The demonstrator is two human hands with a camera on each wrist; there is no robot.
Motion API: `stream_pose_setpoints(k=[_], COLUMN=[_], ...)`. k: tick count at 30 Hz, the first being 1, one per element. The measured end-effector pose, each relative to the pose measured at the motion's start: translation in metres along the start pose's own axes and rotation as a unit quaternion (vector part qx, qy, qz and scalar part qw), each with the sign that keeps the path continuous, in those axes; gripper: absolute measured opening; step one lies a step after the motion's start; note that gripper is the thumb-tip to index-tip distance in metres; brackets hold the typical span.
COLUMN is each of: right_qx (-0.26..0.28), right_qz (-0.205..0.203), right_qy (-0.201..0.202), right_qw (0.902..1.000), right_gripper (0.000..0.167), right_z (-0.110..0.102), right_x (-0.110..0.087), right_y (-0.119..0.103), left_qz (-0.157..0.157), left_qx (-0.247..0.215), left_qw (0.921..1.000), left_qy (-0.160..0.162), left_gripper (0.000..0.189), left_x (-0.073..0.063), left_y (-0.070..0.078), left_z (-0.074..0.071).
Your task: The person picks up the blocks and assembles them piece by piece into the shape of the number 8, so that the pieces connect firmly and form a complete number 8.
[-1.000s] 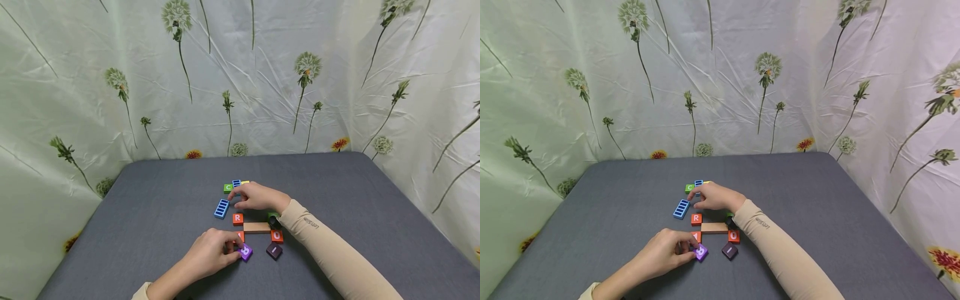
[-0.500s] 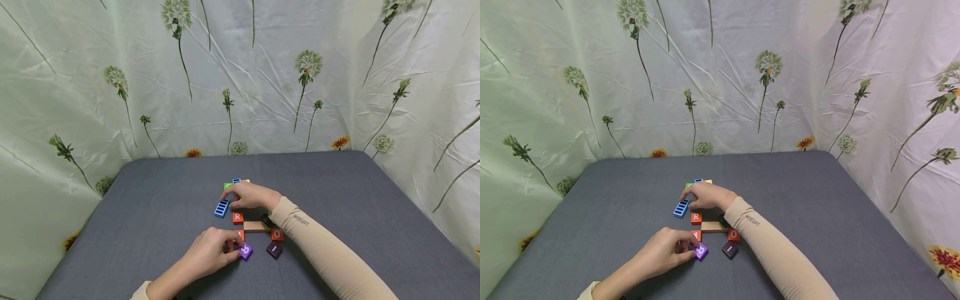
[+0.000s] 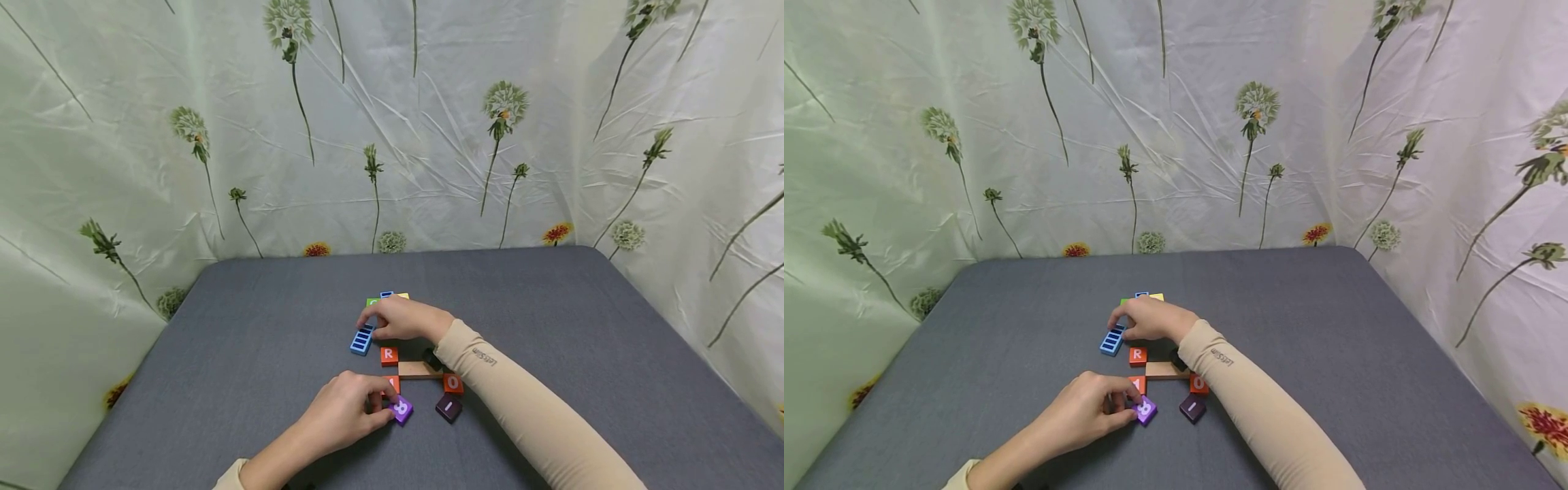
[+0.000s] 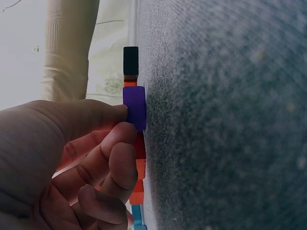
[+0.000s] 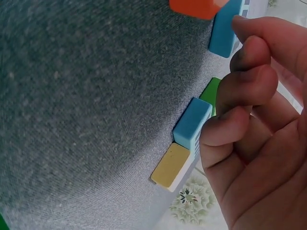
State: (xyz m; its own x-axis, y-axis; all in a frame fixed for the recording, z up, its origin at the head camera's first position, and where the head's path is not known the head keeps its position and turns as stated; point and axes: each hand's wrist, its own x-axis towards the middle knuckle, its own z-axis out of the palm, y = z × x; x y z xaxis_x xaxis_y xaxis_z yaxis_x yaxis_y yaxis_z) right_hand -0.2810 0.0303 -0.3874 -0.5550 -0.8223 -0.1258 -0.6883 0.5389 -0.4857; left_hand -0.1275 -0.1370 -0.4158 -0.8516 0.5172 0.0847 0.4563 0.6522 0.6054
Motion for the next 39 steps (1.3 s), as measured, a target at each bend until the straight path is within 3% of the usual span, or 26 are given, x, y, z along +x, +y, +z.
stream_pose_setpoints(k=[6,12,27,39], right_qx=[0.001,-0.013,-0.020,-0.024], right_qz=[0.010,0.018,0.101,0.126], right_qy=[-0.004,0.022,0.053,0.064], right_qw=[0.9999,0.9995,0.9933,0.9897], right_gripper=[0.029,0.027,0.026,0.023], right_z=[0.001,0.003,-0.002,-0.004], right_x=[0.004,0.004,-0.003,-0.013], right_y=[0.002,0.004,0.009,0.019], left_qz=[-0.006,-0.007,-0.007,-0.019], left_qx=[-0.001,-0.002,0.002,0.001], left_qw=[1.0000,1.0000,1.0000,0.9998], left_qy=[-0.005,-0.007,-0.002,-0.011], left_gripper=[0.012,0.012,0.012,0.012], left_x=[0.000,0.000,-0.001,0.000], left_y=[0.000,0.000,0.000,0.000], left_z=[-0.001,-0.001,0.000,0.000])
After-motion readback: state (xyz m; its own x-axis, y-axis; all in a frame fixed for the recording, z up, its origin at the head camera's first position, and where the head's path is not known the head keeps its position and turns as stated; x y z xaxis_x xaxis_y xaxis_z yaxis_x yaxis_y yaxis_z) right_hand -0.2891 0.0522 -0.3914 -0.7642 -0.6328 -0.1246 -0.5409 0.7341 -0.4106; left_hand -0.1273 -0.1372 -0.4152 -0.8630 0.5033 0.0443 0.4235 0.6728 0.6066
